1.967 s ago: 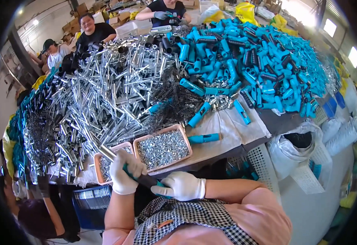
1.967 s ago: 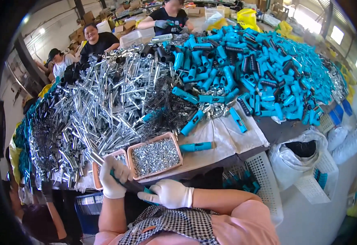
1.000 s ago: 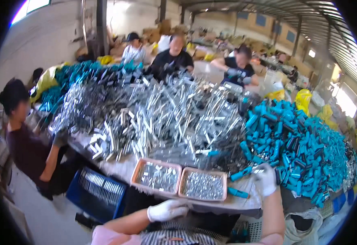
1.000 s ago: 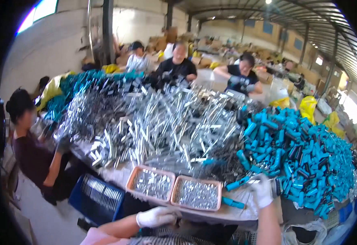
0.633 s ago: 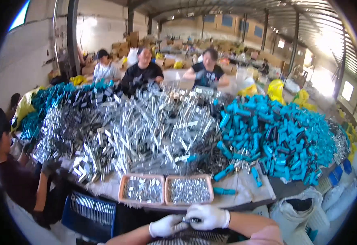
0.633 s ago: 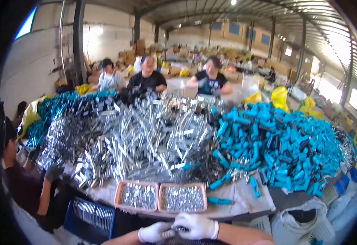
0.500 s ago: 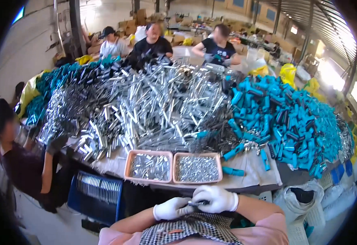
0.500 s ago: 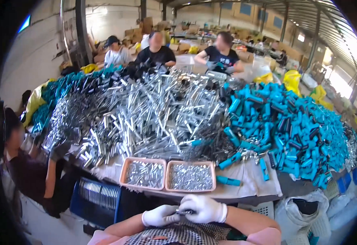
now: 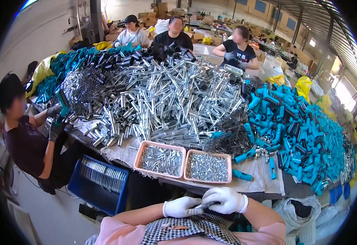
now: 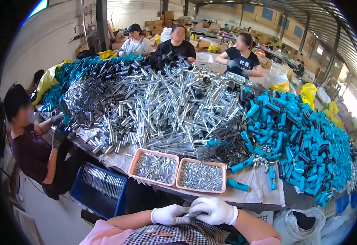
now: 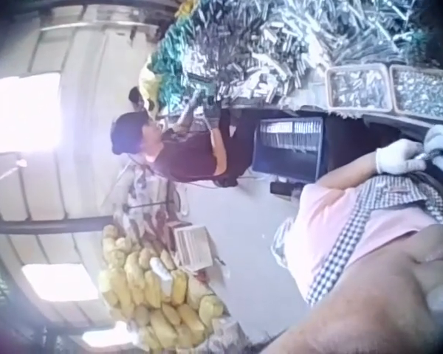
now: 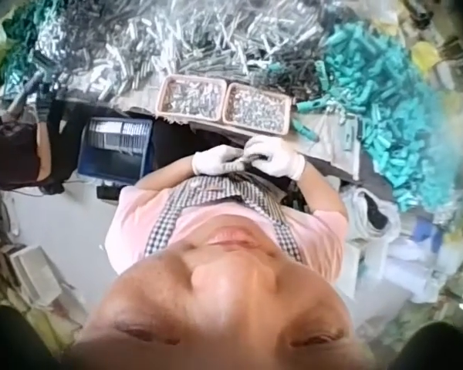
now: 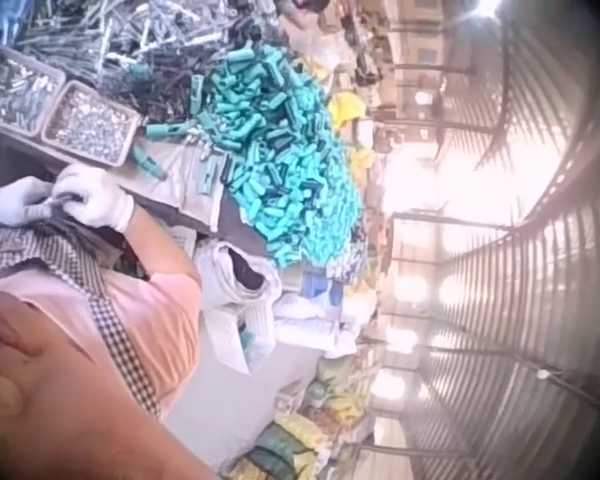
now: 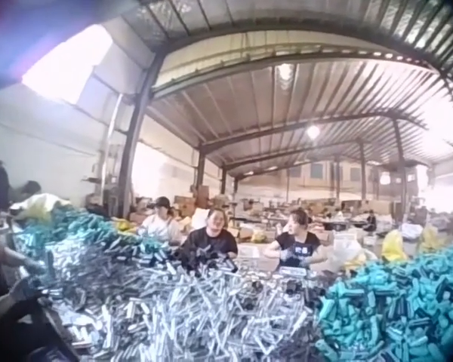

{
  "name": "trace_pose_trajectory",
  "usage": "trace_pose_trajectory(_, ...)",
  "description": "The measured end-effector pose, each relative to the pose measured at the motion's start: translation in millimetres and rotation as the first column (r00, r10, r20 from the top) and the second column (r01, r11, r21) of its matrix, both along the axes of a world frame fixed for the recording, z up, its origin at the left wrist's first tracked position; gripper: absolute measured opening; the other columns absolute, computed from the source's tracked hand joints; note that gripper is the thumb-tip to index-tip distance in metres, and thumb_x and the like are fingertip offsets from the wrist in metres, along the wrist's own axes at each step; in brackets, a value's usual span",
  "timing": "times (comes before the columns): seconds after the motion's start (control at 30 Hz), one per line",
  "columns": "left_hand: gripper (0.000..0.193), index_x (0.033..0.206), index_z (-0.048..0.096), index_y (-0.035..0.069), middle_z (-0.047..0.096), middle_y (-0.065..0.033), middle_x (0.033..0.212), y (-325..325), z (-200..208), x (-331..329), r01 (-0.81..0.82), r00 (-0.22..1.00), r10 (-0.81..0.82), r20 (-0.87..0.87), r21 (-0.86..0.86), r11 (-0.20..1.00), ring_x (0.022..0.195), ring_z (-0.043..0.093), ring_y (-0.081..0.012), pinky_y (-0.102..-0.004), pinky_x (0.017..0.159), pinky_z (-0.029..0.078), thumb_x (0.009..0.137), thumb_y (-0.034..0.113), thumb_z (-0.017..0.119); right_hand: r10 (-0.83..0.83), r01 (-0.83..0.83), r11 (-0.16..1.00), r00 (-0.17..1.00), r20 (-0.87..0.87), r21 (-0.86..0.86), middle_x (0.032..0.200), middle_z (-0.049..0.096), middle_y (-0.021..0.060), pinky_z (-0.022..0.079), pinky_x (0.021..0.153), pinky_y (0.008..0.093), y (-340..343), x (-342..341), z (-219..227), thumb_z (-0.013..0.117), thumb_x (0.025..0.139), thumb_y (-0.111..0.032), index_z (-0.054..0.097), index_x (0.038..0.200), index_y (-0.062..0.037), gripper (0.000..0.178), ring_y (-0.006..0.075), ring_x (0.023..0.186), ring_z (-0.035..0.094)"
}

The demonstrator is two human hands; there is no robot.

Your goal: Assembling metal hardware frames by attaching plastic handles and securing small components.

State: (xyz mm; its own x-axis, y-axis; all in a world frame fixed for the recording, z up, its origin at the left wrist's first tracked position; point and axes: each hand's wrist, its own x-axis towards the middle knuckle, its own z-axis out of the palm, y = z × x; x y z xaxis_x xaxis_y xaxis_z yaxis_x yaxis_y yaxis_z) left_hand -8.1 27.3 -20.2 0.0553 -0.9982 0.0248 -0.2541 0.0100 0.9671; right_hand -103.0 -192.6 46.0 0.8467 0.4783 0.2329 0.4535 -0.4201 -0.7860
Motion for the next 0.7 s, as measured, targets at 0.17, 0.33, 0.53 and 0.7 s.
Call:
trace_pose_trajectory(0.17,0.056,0.124,0.055,-0.001,0.065,-0.0259,0.101,-3,5,0,-0.016,1.0,0.017,0.026,-0.047,0.999,0.094,0.066,-0.0395,-0.0425,0.084,0.051,0.098,0.048,0.054,0.025,-0.023,0.989,1.0,0.013,-0.147,0.102,0.068,0.0092,0.055,0.081,0.0355,-4,3,1,0.07,0.075,-0.004,0.071,0.1,-0.0073,0.025,0.0275,0.091,0.067)
trace_pose_trajectory(0.33,0.051,0.117,0.056,0.0,0.065,-0.0247,0.094,-5,-8,0,-0.115,0.989,0.122,0.087,-0.088,0.99,0.088,0.066,-0.0414,-0.0433,0.076,0.052,0.097,0.047,0.057,-0.038,0.052,0.985,0.996,0.084,-0.166,0.097,0.068,0.0091,0.055,0.075,0.0359,0,2,-3,0.072,0.077,-0.009,0.071,0.097,-0.0072,0.02,0.0274,0.084,0.067)
trace_pose_trajectory(0.53,0.047,0.118,0.055,0.001,0.066,-0.0265,0.096,-9,-9,-9,-0.078,0.992,0.088,0.094,-0.105,0.991,0.09,0.064,-0.0442,-0.047,0.078,0.051,0.099,0.043,0.054,-0.071,0.122,0.94,0.983,0.168,-0.318,0.08,0.064,0.0062,0.052,0.064,0.0385,10,2,-14,0.071,0.084,-0.024,0.068,0.087,-0.0113,0.013,0.0266,0.074,0.065)
trace_pose_trajectory(0.7,0.048,0.123,0.056,0.001,0.067,-0.0237,0.099,-7,-2,-4,-0.211,0.975,0.218,0.038,-0.134,0.968,0.091,0.067,-0.0398,-0.0432,0.079,0.053,0.098,0.042,0.056,-0.127,0.17,0.953,0.975,0.181,-0.25,0.095,0.066,0.0131,0.054,0.072,0.0411,6,-5,-15,0.073,0.08,-0.045,0.06,0.119,-0.0081,0.055,0.0338,0.081,0.066)
